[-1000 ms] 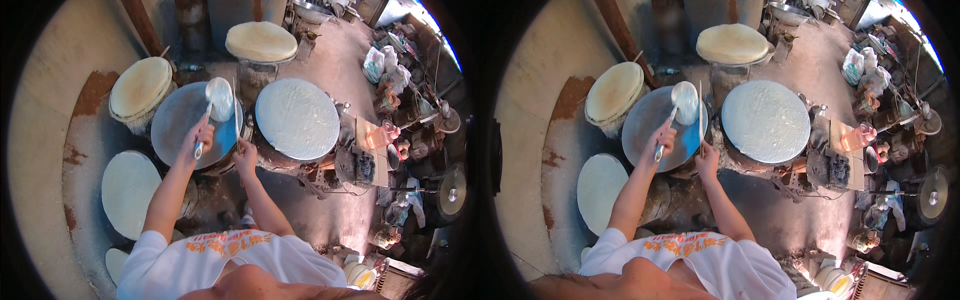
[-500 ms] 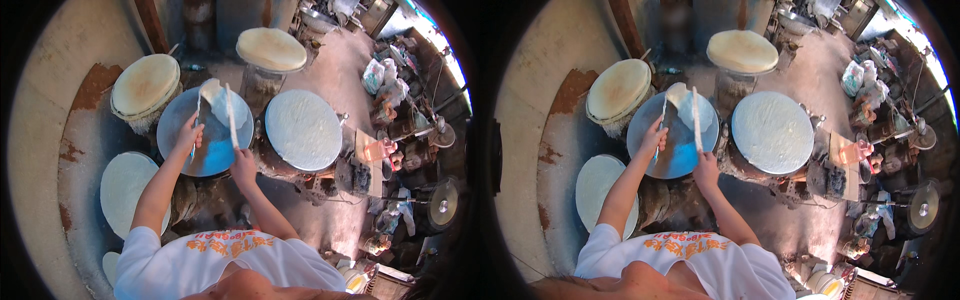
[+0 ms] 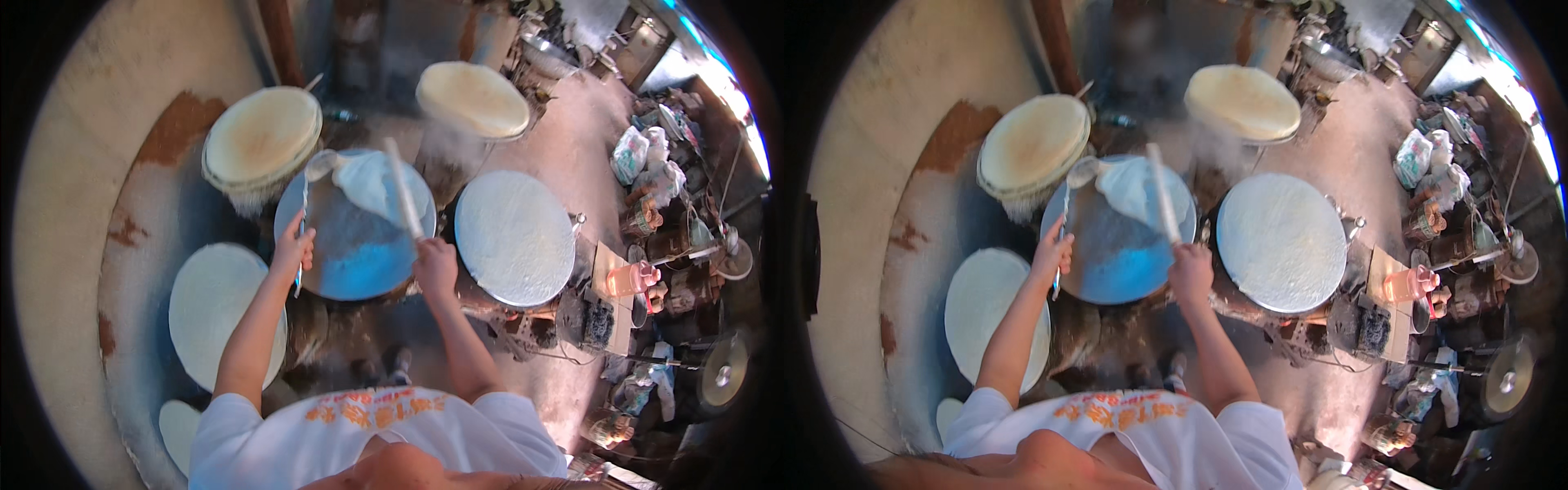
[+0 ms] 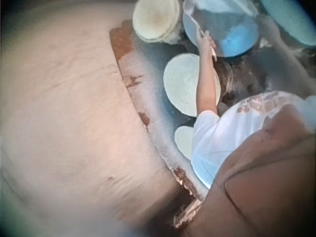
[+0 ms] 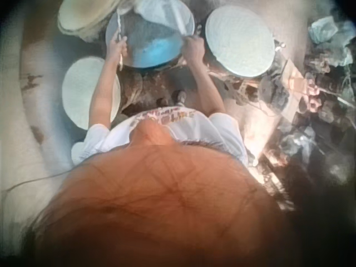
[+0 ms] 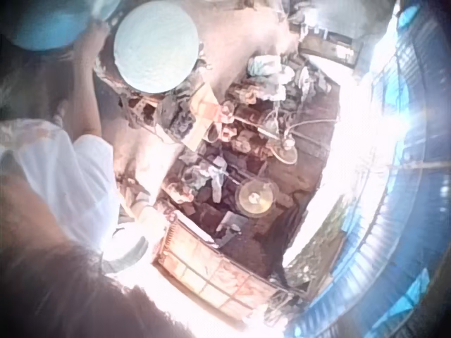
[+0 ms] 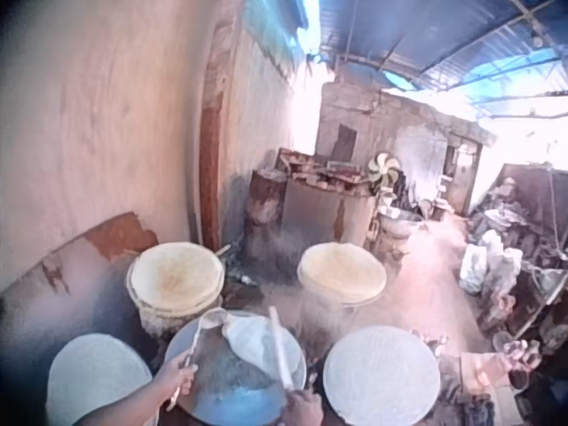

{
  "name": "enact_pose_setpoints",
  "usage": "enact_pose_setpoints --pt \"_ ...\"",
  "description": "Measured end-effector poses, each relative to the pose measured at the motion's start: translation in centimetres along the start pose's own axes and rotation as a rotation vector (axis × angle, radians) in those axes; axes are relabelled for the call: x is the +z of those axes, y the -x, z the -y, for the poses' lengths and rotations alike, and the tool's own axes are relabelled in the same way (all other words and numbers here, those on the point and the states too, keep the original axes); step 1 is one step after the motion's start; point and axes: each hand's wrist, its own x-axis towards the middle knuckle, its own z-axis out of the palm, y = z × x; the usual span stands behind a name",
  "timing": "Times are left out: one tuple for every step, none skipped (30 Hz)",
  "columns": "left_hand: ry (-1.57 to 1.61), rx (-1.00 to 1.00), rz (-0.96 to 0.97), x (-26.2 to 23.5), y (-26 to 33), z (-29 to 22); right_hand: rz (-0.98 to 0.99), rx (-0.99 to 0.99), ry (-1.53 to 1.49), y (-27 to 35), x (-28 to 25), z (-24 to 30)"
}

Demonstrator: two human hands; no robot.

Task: The person spreads liquid batter onto several heated circular plates using a ladle and a small wooden spreader to form thin sheets, then peels the cooked sheets off by hand.

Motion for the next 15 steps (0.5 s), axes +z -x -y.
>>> enact_pose_setpoints --pt "0.079 -0.005 0.016 0.1 0.2 -0.4 -0.007 -0.006 -0.074 -0.2 -0.8 -0.9" --pt "0.150 -0.023 0.055 0.0 0.6 -0.1 0.034 0.017 -0.182 0.3 -0.2 -0.5" --pt "0.167 -0.032 0.047 0.1 1.5 0.9 0.074 0.042 -0.290 1.0 0.9 0.2" --pt "0.224 -0.031 0.040 0.4 2.1 1.0 0.063 0.017 -0.332 0.6 1.7 1.3" --pt "0.278 -0.044 0.015 0.1 2.9 1.4 0.080 -0.052 -0.267 -0.1 2.1 2.5" --pt "0.277 -0.041 0.005 0.1 3.3 1.3 0.089 -0.108 -0.219 -1.0 1.6 2.9" --pt "0.335 -0.040 -0.017 -0.2 3.9 1.2 0.104 -0.161 -0.178 -1.3 1.2 3.2" --pt "0.407 -0.031 -0.032 0.0 4.2 1.0 0.093 -0.187 -0.161 -1.6 0.4 2.2" --pt "0.420 -0.025 -0.046 0.1 4.7 0.6 0.084 -0.215 -0.146 -2.0 -0.4 0.7" --pt "0.496 -0.022 -0.016 0.8 5.3 0.2 0.061 -0.116 -0.079 -2.7 -1.1 -1.3" --pt "0.568 -0.009 0.006 1.2 5.8 -0.1 0.060 -0.121 -0.066 -3.9 -1.7 -3.1" --pt "0.625 0.006 0.009 1.6 5.9 0.1 0.096 -0.162 -0.076 -4.8 -1.3 -4.1" --pt "0.633 0.019 -0.017 2.0 6.2 0.0 0.133 -0.200 -0.092 -5.7 -0.9 -4.5" --pt "0.633 0.049 -0.041 2.8 6.3 -0.3 0.178 -0.262 -0.131 -7.0 -0.3 -4.4" --pt "0.634 0.079 -0.068 3.7 6.5 -0.4 0.225 -0.327 -0.171 -8.1 0.7 -4.0"
